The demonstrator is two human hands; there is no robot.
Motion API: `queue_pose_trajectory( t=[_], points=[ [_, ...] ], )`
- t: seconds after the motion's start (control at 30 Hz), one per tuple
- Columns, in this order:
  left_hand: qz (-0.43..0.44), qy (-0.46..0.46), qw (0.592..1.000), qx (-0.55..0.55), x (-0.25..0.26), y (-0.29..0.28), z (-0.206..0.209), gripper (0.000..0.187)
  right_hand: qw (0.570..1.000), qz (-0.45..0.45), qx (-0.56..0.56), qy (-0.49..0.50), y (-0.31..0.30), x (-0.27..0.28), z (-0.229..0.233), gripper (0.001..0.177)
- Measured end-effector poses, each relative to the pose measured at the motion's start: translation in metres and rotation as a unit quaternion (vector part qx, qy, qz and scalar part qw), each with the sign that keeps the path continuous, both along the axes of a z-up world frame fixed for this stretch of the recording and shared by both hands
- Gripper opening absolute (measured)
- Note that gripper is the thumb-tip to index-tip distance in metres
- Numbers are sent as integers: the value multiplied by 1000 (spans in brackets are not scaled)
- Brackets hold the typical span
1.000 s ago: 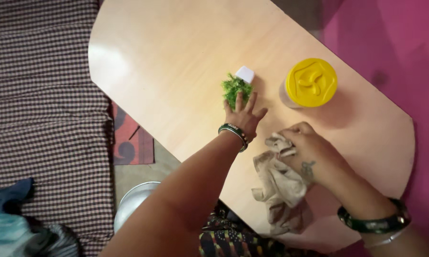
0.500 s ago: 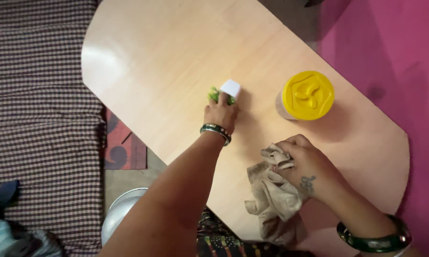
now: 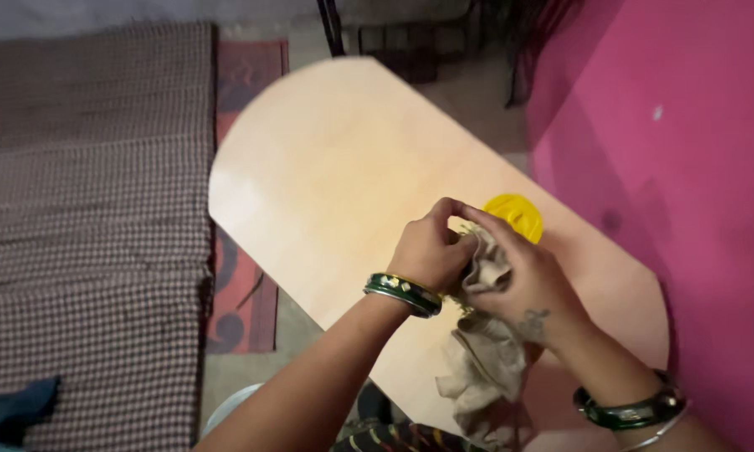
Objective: The person wipes a pink plastic lid, a silver canister, a decorative blue lid, an artificial plant, and a yellow jar with a cloth by hand before placing the items onto a shelf.
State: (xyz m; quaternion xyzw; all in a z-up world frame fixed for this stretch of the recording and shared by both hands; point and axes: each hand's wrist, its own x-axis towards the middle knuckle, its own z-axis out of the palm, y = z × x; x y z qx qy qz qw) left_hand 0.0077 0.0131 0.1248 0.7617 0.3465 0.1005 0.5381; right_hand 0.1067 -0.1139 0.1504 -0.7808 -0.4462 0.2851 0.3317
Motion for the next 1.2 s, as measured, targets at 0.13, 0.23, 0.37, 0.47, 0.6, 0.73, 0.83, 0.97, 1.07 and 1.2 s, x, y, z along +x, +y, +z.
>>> queue_pose_trajectory(
  t=[0.13,0.23,0.37,0.47,0.6,0.73,0.83,0.97,1.07,1.2],
  points=[
    [-56,-66,994,-70,-18,8,78,71,967,-87,90,221,-8,15,54,53],
    [-61,-134,989,4,-32,7,119,80,907,-118,180,361,-17,26,89,38],
    [-115,-326,913,217,-46,10,150,106,852,-152,255,431,-26,19,143,37],
    [-206,-397,894,33,-46,-5,166,113,852,-154,310,393,-34,7,177,35],
    [-172,-416,839,-306,-35,-23,191,83,870,-172,364,283,-46,-4,201,38],
    [-186,-370,818,-399,-52,-24,205,43,819,-306,439,209,-75,-5,212,36],
    [-175,-355,824,-406,-58,-33,211,32,786,-259,532,178,-96,-6,224,38],
    [-179,-362,835,-375,-53,-55,220,30,818,-164,498,-235,-103,-43,238,37],
    [-209,-401,808,-377,-48,-73,227,31,724,-83,350,-588,-112,-72,243,35],
    [-225,-323,817,-422,-54,-83,239,33,821,-201,371,-385,-123,-45,234,32]
  ],
)
